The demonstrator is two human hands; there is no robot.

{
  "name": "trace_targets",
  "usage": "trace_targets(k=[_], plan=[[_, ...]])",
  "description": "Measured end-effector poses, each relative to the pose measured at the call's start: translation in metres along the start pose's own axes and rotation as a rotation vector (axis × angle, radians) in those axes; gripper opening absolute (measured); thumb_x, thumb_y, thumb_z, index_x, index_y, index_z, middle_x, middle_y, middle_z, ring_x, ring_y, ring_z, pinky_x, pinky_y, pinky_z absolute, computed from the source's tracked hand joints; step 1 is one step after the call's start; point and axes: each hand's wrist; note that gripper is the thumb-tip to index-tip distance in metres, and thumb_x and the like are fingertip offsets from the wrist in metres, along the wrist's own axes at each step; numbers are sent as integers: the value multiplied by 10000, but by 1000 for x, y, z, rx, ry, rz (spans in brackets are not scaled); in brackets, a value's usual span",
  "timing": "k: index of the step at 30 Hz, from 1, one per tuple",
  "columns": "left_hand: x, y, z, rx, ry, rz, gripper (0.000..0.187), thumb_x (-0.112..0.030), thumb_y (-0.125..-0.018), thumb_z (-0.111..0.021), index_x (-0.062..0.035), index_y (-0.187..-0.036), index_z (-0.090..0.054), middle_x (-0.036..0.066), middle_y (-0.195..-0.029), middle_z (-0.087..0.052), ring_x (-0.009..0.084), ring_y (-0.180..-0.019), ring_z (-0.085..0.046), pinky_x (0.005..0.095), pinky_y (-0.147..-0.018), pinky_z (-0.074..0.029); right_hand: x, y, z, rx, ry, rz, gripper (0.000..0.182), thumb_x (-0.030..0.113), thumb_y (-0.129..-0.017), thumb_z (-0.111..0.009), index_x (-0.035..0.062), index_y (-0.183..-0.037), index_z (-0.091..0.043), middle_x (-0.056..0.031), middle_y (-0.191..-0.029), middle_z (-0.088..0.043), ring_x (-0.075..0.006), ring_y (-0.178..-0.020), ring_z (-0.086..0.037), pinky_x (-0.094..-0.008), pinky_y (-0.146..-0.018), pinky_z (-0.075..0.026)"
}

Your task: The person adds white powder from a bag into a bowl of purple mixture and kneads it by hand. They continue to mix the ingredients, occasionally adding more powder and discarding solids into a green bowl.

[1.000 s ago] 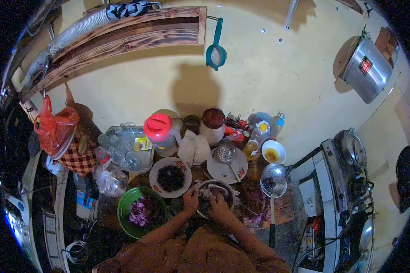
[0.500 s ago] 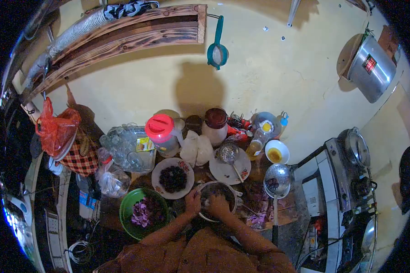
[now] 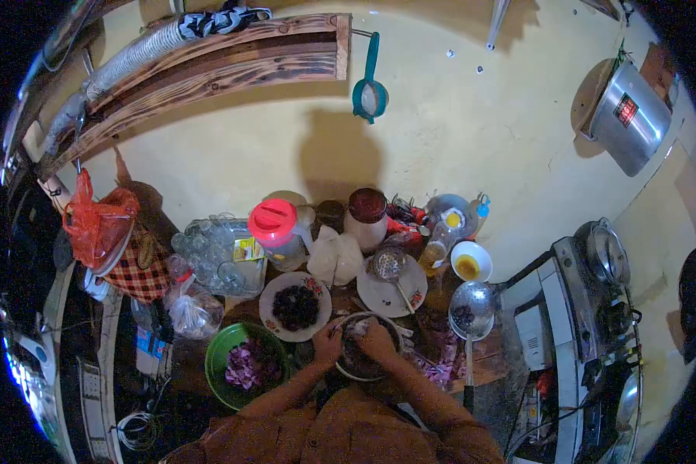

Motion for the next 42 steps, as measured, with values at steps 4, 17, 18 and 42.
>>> trace_targets(k=[4, 17, 18, 42], plan=[[1, 4, 3, 27, 74, 11, 276, -113, -808, -548, 38, -1035, -593, 150, -903, -640, 180, -829, -601, 298, -764, -451, 21, 39, 26, -246, 86, 290, 591, 269, -673, -687, -25, -1117, -430, -233, -1001, -553, -363, -966, -540, -433, -786, -444], [15, 1, -2, -22, 101, -86, 292, -137, -825, -548, 49, -1048, -583, 168, -892, -635, 193, -797, -598, 302, -756, -450, 1, 29, -13, 25, 422, 253, 774, 369, -614, -740, 7, -1197, -382, -238, -1246, -393, -402, -1120, -407, -471, -902, -402], [16, 2, -3, -18, 93, -44, 288, -141, -828, -544, 49, -1041, -586, 172, -879, -633, 194, -787, -597, 304, -751, -450, 4, 26, -17, 117, 513, 211, 790, 385, -607, -743, 5, -1194, -376, -233, -1232, -398, -399, -1115, -410, -478, -886, -416], [36, -8, 3, -64, -23, -6, 280, -164, -798, -589, 24, -1004, -614, 178, -853, -645, 238, -792, -626, 315, -740, -462, 10, 49, 27, 201, 18, 370, 548, 231, -624, -709, -3, -1074, -502, -239, -974, -539, -416, -930, -524, -429, -836, -427]])
Point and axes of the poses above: each hand's wrist, its own y-axis away from the middle knuckle, its own z-axis out of the back of the hand, x = y × z
